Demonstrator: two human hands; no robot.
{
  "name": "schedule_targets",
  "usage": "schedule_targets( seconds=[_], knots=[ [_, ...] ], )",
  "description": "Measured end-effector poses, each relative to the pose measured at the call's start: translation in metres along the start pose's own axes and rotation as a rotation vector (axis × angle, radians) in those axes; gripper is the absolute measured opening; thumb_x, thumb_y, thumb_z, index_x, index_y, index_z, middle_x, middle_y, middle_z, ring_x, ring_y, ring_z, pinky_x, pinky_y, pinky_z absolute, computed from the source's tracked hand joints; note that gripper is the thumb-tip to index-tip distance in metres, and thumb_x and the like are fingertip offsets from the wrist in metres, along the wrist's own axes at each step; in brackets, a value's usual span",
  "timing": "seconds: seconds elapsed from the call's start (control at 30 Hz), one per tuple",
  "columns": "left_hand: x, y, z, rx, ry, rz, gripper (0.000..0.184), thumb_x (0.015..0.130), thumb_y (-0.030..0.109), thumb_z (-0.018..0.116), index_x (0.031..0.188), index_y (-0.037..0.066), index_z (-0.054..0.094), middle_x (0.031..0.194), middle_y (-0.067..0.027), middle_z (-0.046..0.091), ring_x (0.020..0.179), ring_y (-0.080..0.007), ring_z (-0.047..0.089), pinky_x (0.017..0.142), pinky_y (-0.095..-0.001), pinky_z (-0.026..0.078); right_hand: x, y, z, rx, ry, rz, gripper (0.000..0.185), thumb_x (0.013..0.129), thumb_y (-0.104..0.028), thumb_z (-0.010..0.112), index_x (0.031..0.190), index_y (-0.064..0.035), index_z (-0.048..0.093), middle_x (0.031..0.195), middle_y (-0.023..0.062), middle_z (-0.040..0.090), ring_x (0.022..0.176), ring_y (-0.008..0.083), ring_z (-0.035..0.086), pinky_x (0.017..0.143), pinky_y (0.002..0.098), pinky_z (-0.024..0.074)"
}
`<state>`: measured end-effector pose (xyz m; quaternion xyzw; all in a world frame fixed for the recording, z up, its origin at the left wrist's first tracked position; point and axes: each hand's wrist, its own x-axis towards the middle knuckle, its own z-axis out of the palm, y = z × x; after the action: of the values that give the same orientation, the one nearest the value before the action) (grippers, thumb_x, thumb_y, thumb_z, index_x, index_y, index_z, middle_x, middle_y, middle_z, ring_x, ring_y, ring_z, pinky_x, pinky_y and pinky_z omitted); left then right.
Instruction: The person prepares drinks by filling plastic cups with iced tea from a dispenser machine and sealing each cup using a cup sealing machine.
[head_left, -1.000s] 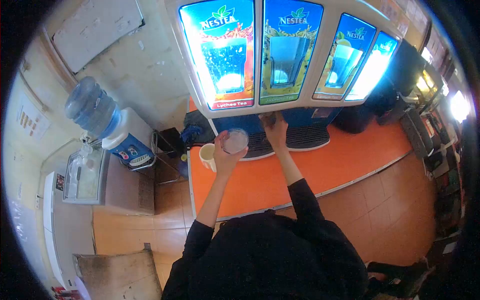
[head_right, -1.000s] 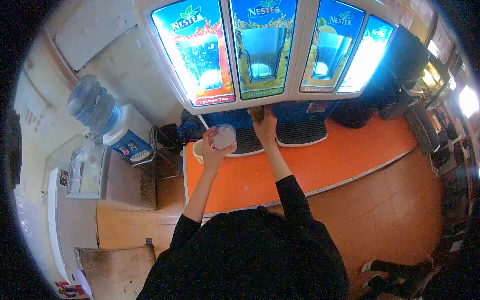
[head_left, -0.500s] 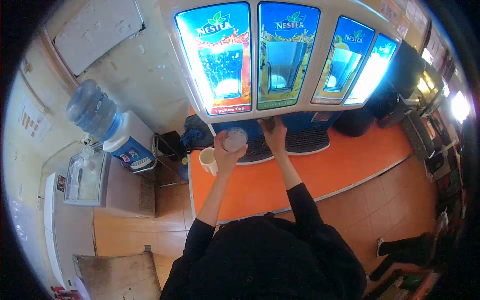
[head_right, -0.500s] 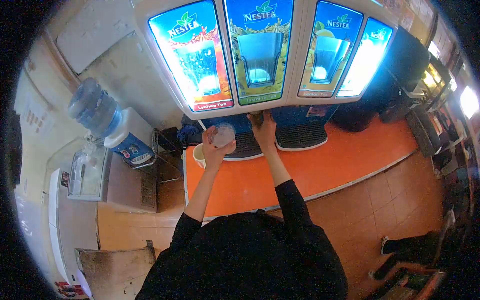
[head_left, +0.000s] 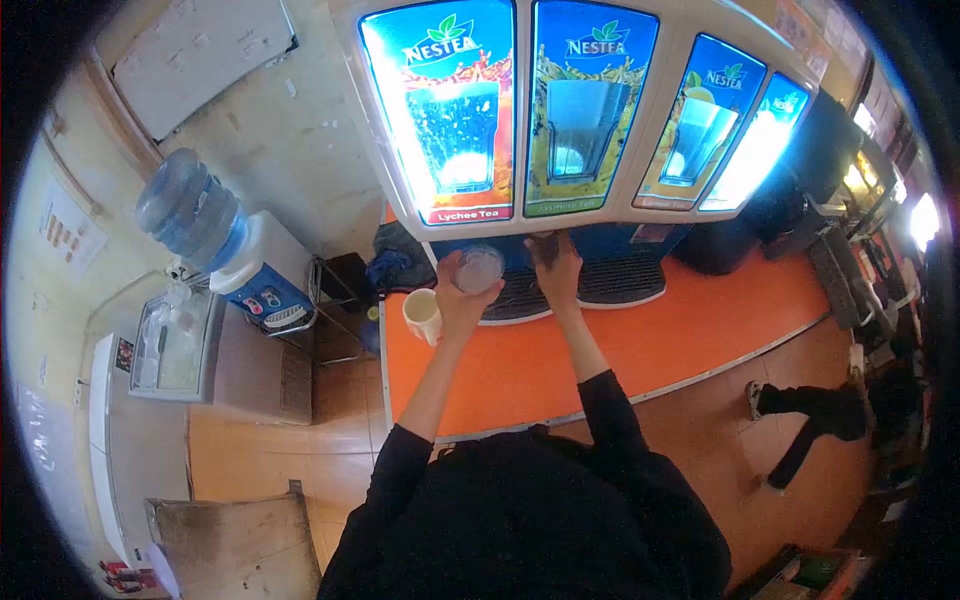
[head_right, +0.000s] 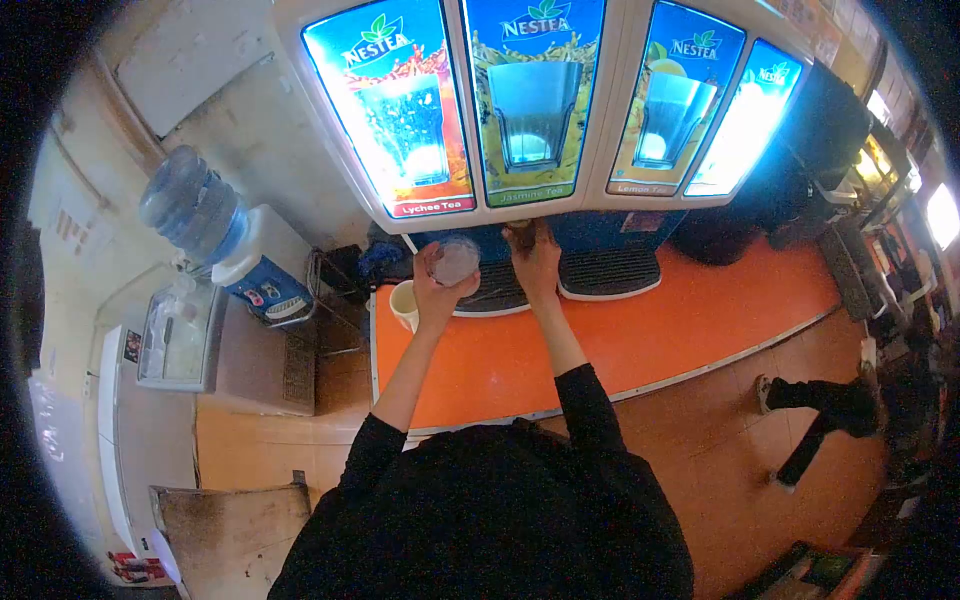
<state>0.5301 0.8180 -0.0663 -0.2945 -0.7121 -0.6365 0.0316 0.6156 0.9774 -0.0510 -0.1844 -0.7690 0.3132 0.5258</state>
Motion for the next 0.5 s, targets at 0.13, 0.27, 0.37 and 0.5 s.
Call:
schedule_targets(
  seconds=[0.13, 0.27, 0.37, 0.5],
  knots=[
    [-0.002, -0.002, 0.003, 0.007, -0.011, 0.008, 0.087, 0.056, 0.027, 0.09, 0.125, -0.001, 0.044, 0.117, -0.0172, 0.057, 0.108, -0.0286, 0.058, 0.09, -0.0369, 0.048, -0.012, -0.002, -0.007, -0.004, -0.025, 0.097, 0.044, 0.081, -0.018, 0.074, 0.113, 0.0012, 0.052, 0.092, 0.0178, 0.065, 0.084, 0.0362, 0.067, 0.068, 0.04, 0.0528],
    [-0.004, 0.006, 0.001, 0.037, -0.117, -0.02, 0.084, 0.058, 0.02, 0.089, 0.125, 0.001, 0.042, 0.118, -0.0153, 0.054, 0.111, -0.025, 0.054, 0.094, -0.0376, 0.046, -0.016, -0.019, -0.03, -0.013, -0.213, 0.214, 0.049, 0.081, -0.022, 0.074, 0.117, 0.001, 0.05, 0.097, 0.0191, 0.064, 0.087, 0.0367, 0.066, 0.067, 0.0412, 0.0534],
    [-0.01, 0.007, 0.001, 0.037, -0.165, -0.028, 0.085, 0.058, 0.022, 0.089, 0.126, 0.0, 0.042, 0.119, -0.0159, 0.054, 0.113, -0.0256, 0.054, 0.095, -0.0373, 0.046, -0.018, -0.014, -0.041, -0.131, -0.285, -0.013, 0.05, 0.082, -0.025, 0.072, 0.121, -0.0032, 0.05, 0.104, 0.0202, 0.062, 0.088, 0.0361, 0.066, 0.067, 0.042, 0.0542],
    [-0.018, 0.008, 0.002, 0.003, -0.227, -0.055, 0.087, 0.057, 0.024, 0.09, 0.126, 0.0, 0.042, 0.121, -0.0167, 0.054, 0.113, -0.0268, 0.055, 0.097, -0.0369, 0.045, -0.012, -0.03, -0.059, -0.388, -0.423, -0.127, 0.044, 0.082, -0.019, 0.068, 0.123, -0.0113, 0.054, 0.109, 0.0165, 0.059, 0.09, 0.0351, 0.064, 0.068, 0.0414, 0.056]
  ],
)
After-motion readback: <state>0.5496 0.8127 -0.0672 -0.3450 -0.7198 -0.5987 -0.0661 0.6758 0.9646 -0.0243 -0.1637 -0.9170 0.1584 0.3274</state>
